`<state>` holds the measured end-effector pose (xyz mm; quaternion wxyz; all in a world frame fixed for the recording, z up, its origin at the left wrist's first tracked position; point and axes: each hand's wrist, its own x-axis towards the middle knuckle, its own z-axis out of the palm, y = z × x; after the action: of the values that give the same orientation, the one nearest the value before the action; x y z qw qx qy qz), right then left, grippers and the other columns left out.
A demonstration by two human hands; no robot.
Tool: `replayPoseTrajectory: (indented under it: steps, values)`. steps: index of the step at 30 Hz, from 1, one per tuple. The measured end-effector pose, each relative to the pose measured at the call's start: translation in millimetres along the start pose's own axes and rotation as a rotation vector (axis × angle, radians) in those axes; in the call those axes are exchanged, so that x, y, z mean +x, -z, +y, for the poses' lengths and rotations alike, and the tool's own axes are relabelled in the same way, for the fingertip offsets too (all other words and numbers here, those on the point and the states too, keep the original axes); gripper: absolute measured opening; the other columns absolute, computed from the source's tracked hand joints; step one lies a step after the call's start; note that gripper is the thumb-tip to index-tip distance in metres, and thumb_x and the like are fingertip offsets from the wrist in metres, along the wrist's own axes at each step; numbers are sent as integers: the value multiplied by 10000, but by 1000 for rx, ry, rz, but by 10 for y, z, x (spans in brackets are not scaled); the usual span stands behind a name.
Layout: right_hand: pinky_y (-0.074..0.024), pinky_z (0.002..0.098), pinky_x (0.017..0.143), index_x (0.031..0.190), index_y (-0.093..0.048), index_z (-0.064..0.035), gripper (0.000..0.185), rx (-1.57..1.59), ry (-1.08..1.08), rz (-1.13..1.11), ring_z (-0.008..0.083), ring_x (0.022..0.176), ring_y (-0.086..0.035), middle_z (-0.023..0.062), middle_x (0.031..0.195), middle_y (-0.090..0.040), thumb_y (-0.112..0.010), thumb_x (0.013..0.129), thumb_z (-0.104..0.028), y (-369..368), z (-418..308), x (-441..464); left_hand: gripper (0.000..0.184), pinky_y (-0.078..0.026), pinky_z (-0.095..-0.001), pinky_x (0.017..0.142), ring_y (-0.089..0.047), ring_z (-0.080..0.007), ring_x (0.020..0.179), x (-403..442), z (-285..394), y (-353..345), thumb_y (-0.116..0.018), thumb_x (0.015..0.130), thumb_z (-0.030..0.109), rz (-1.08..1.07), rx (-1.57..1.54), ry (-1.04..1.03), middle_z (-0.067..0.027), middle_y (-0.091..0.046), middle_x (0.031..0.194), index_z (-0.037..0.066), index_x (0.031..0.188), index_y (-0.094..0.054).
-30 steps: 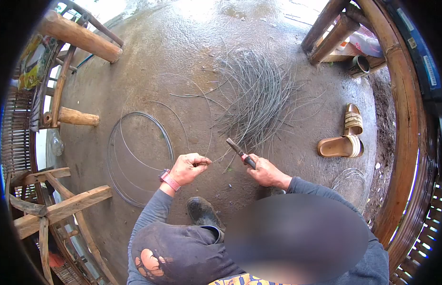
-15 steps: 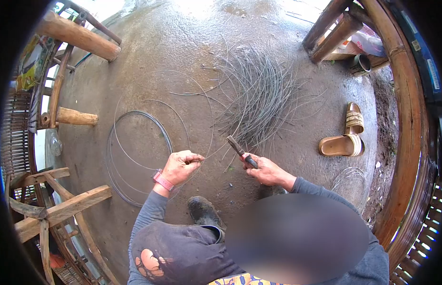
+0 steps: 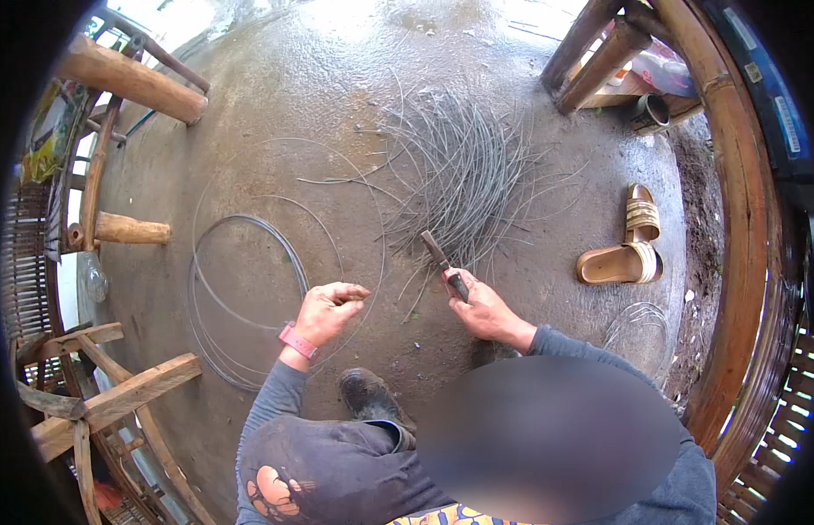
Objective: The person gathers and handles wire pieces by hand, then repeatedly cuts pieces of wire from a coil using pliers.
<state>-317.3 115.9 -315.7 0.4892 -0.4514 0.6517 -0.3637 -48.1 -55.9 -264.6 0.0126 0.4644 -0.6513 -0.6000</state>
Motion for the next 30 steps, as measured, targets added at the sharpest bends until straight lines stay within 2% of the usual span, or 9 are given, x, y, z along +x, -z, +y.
replayPoseTrajectory:
  steps: [3,6,9,10,13,14,20,28,30]
  values:
    - [-503,366,791,1240,-490,-1,367,-106,7,-44,217,883,-619,102,980,-560,-566,885,-60,37,89,22,211,-516,-241,704,-619,-55,802,-37,-118,32,-730,847,27,27,-42,-2,14,-729,928,41,1057,-749]
    - [-498,315,592,1213,-492,-3,318,351,-478,-349,146,636,-586,60,910,-559,-558,908,-63,219,-344,14,193,-476,-228,627,-561,-37,706,-34,-113,9,-740,853,44,52,-82,-11,47,-675,844,49,1046,-746]
    - [-495,334,519,1265,-511,-40,365,307,-430,-449,91,635,-525,30,897,-523,-547,905,-97,93,-147,-29,190,-438,-223,585,-515,-33,659,-43,47,-2,-741,856,49,81,-85,0,66,-624,787,61,1046,-743]
    - [-550,386,680,1313,-501,-24,428,234,-406,-453,215,785,-650,106,1004,-618,-561,899,-109,115,-284,-44,189,-425,-222,573,-501,-33,646,-43,91,1,-741,858,51,97,-76,8,71,-606,770,65,1047,-742]
    - [-518,413,933,1387,-472,-22,520,-109,18,-328,359,1090,-645,215,1223,-627,-577,888,-123,-32,-136,-85,210,-457,-239,621,-541,-48,699,-3,75,6,-736,861,72,97,-76,-30,35,-650,789,55,1070,-733]
    - [-397,406,1109,1449,-425,-9,604,-88,-52,-402,422,1314,-495,280,1394,-527,-587,880,-133,32,-316,-64,208,-442,-231,605,-526,-41,686,5,76,-24,-736,866,70,107,-67,-53,45,-634,787,59,1073,-722]
    - [-413,422,1096,1463,-394,32,626,-227,191,-312,411,1285,-517,285,1367,-530,-579,883,-113,-28,-245,-49,210,-436,-220,597,-523,-40,679,71,108,-253,-729,880,67,83,-167,-52,44,-613,803,60,1077,-655]
    - [-461,445,1029,1436,-436,-12,582,-239,90,-307,420,1186,-575,274,1214,-599,-569,873,-79,38,-275,6,215,-506,-265,652,-585,-72,726,3,295,-257,-732,866,84,46,-123,110,-3,-651,816,55,1063,-649]
    - [-478,454,1003,1380,-491,-41,513,-173,23,-239,425,1151,-595,269,1154,-624,-570,875,-85,202,-224,134,215,-517,-268,655,-608,-87,730,-49,268,-120,-726,858,71,112,106,-82,-26,-672,829,46,1061,-662]
